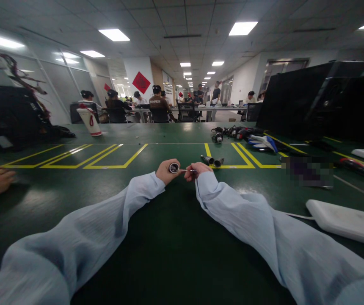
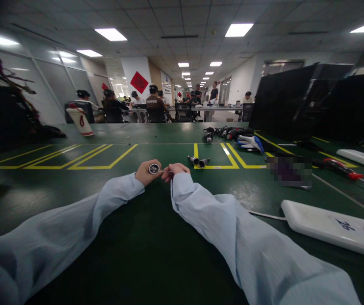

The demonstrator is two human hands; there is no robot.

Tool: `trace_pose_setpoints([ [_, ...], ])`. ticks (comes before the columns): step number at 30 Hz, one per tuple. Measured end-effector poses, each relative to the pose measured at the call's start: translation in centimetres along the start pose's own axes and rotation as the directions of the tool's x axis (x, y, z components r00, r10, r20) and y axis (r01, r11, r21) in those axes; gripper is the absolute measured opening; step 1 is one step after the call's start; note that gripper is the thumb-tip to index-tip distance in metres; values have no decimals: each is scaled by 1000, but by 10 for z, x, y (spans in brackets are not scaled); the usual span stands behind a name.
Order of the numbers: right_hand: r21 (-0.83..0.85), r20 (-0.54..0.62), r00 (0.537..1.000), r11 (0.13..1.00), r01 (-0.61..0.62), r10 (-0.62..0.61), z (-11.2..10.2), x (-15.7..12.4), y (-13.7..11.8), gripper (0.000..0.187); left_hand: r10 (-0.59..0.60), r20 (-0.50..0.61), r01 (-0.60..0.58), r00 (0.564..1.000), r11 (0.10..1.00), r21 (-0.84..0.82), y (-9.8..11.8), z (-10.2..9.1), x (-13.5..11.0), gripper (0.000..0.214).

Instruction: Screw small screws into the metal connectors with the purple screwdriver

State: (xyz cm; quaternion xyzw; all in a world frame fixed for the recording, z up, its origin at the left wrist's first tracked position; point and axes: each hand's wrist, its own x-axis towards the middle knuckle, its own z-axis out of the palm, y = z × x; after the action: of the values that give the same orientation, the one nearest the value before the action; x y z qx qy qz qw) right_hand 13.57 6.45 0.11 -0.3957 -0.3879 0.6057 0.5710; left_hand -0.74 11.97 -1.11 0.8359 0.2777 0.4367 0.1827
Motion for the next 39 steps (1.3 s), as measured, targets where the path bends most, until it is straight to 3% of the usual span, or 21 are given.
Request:
trace_pose_setpoints([
  [5, -35, 4, 956, 955, 295, -295, 3, -12, 1, 15, -16, -4, 16, 1000, 1000, -3, 0, 1, 0, 22],
  [7, -61, -8, 935, 933, 354, -355, 6, -13, 3, 15, -10, -3, 10, 1000, 1000, -2, 0, 1, 0, 22],
  [10, -17, -4, 943, 943, 332, -332, 7, -11, 5, 16, 0, 12, 0, 1000, 1000, -6, 0, 0, 0, 19],
  [15, 137, 20, 990, 981, 136, -140, -1, -2, 9, 21, -3, 40, 4, 999, 999, -46, 1, 0, 0, 18],
  [22, 165, 6, 998, 984, -70, 70, -2, 17, 11, 35, -34, 49, 39, 998, 994, -97, 2, 1, 0, 20],
  [25, 145, 12, 999, 989, -43, 41, -4, 16, 11, 32, -34, 45, 39, 998, 994, -101, 3, 1, 0, 20],
  [28, 116, 27, 997, 991, 71, -75, -5, 9, 10, 21, -40, 26, 42, 999, 996, -75, 4, 1, 0, 19],
  [33, 40, 56, 974, 975, 218, -220, -2, -2, 4, 14, -49, 42, 50, 998, 998, -24, 2, 1, -1, 19],
  [35, -77, 65, 958, 956, 282, -278, -1, -3, 1, 15, -51, 70, 52, 996, 999, -15, 0, 2, -2, 19],
  [37, -284, 86, 929, 884, 370, -361, 0, -2, -2, 15, -58, 95, 59, 994, 998, -8, -1, 2, -2, 20],
  [39, -491, 130, 890, 752, 441, -437, -1, -1, -6, 17, -65, 115, 66, 991, 998, 3, -3, 3, -3, 21],
])
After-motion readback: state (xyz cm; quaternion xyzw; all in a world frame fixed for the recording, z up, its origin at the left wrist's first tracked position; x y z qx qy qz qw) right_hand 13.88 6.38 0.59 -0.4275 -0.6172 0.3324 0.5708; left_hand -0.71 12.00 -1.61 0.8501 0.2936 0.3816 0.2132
